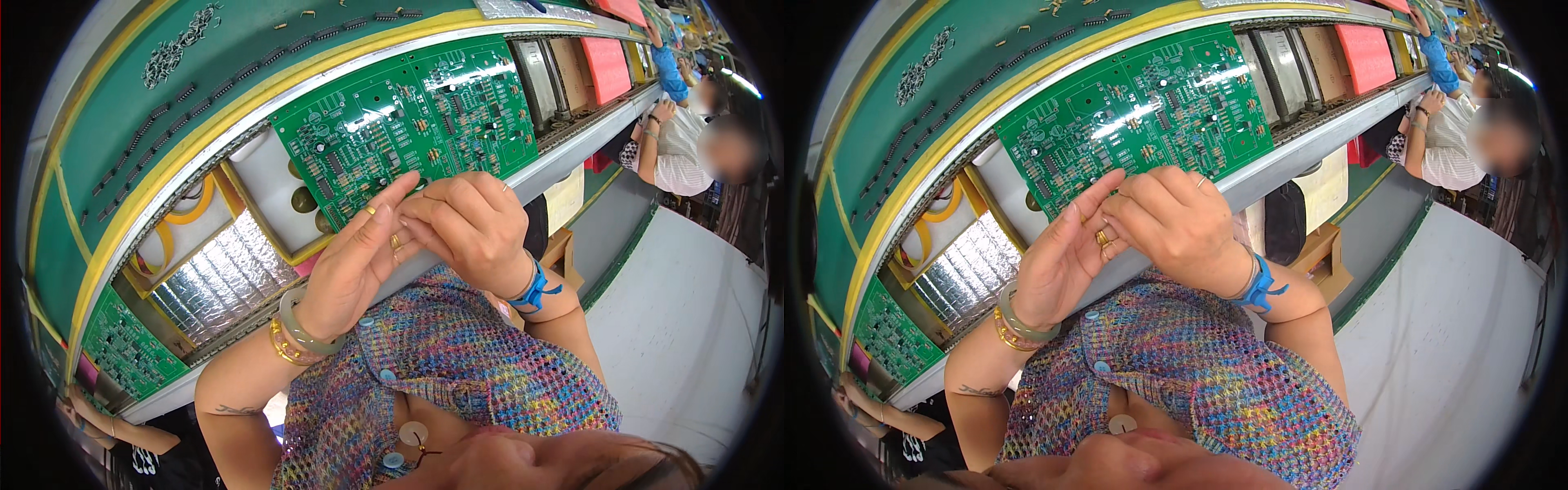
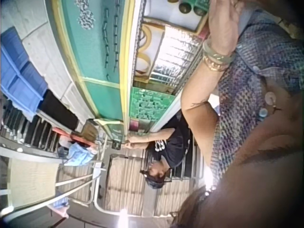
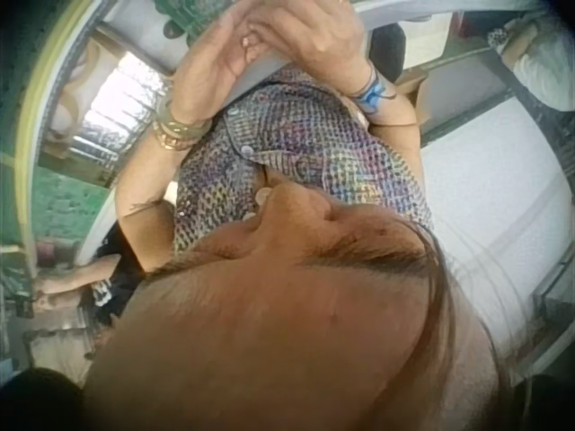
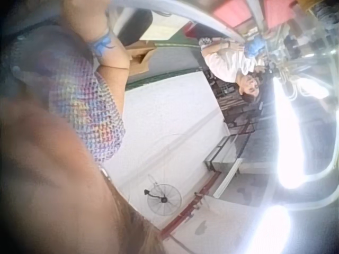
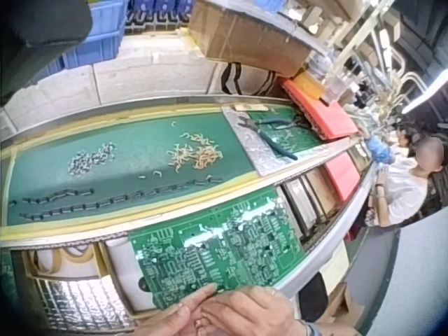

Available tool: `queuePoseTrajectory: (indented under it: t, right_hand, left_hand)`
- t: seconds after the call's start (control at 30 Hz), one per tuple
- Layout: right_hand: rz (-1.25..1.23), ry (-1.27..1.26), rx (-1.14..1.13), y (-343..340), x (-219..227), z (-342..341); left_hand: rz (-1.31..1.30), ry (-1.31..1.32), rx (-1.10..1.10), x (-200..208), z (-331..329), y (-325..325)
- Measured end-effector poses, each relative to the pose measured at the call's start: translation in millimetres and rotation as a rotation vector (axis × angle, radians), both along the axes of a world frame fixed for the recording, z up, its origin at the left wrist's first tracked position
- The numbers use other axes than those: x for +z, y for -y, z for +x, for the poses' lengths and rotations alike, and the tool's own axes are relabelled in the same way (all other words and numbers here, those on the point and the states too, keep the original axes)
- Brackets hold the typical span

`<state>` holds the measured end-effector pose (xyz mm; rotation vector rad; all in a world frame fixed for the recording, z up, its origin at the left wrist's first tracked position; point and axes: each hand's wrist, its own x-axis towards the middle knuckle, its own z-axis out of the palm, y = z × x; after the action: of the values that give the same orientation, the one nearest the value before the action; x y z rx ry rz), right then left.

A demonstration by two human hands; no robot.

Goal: Assembling electronic components onto a printed circuit board on an assembly line.

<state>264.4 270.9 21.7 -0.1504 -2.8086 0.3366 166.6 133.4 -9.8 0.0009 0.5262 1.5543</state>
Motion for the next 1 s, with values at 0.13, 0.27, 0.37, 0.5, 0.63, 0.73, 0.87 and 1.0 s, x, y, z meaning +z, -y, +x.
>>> queuePoseTrajectory:
  t: [0.13,0.27,0.37,0.5,0.63,0.73,0.87,1.0]
  right_hand:
    - [0.023,0.011,0.002,-1.2,1.5,2.2]
    - [0.099,-0.029,0.028,-0.4,-2.2,5.0]
    - [0.107,-0.012,0.039,-0.6,-1.6,5.0]
    - [0.044,0.075,0.077,-5.1,0.9,5.3]
    - [0.063,0.133,0.113,-6.5,8.8,1.5]
    - [0.119,0.189,0.176,-8.4,14.8,1.9]
    - [-0.074,0.156,0.134,-12.7,15.1,4.4]
    - [-0.241,0.017,0.065,-12.2,15.7,7.6]
  left_hand:
    - [0.036,-0.017,-0.018,-3.0,-0.8,2.0]
    - [-0.048,-0.107,-0.021,4.4,1.0,-0.1]
    - [0.011,-0.057,-0.018,0.8,0.4,1.0]
    - [0.024,-0.041,-0.047,-2.6,0.6,2.3]
    - [-0.028,-0.066,-0.059,-1.0,2.4,1.1]
    - [-0.055,-0.142,-0.056,1.3,4.9,0.7]
    - [-0.041,-0.026,-0.03,-2.2,2.4,1.0]
    - [-0.029,-0.058,-0.057,-9.4,2.9,4.4]
